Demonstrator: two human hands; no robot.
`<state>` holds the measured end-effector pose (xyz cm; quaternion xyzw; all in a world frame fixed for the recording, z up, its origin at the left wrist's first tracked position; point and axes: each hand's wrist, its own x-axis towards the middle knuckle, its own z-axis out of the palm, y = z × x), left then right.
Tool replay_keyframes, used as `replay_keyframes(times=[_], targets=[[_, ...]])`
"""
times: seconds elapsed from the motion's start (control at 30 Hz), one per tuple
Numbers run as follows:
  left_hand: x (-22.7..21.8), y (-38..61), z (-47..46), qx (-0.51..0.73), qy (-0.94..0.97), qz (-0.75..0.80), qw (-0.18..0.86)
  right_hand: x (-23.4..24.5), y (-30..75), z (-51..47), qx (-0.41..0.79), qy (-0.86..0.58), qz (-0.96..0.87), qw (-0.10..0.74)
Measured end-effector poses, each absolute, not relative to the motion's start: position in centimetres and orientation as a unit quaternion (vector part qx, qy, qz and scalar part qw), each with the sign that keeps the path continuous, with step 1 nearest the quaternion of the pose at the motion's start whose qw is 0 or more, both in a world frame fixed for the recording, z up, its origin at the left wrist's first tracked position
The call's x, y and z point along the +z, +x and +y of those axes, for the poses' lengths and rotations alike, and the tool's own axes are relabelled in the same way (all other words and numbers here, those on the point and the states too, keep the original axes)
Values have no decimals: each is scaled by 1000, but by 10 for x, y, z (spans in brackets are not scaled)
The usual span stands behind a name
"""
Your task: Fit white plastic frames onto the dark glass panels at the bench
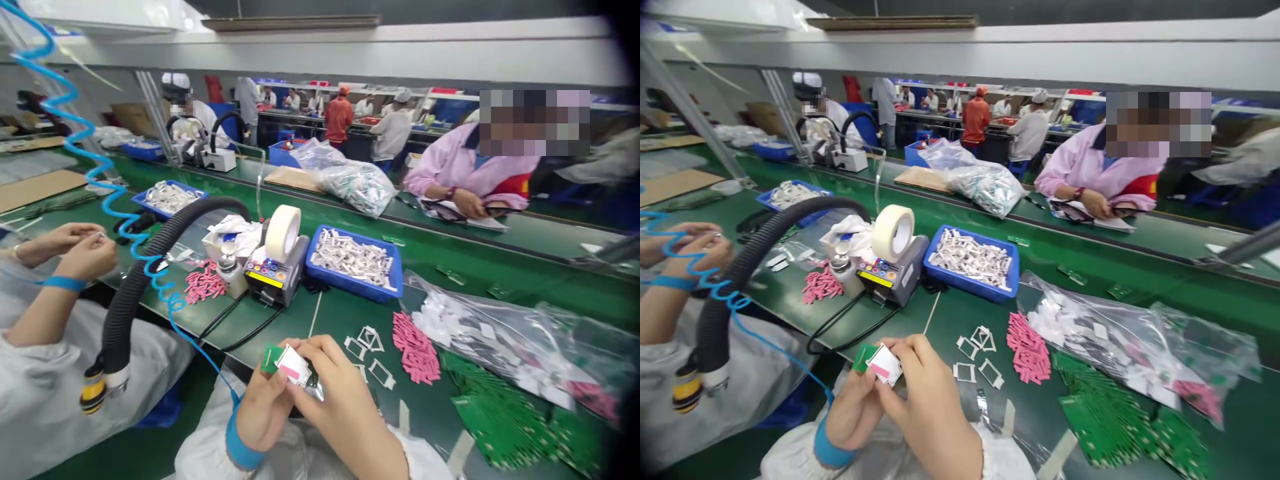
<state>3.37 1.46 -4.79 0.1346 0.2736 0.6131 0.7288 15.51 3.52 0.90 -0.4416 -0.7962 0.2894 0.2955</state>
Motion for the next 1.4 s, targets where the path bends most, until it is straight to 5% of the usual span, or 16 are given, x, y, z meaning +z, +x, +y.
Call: replay_keyframes(times=[0.23, 0.9, 1.4], targets=[[-57, 11, 30, 638, 78, 284, 711, -6, 131, 56, 243, -396, -825, 322], [-92, 39, 84, 531, 90, 324, 778, -55, 156, 91, 231, -551, -726, 340], [-81, 42, 77, 563, 108, 299, 763, -43, 156, 85, 308, -521, -655, 453]])
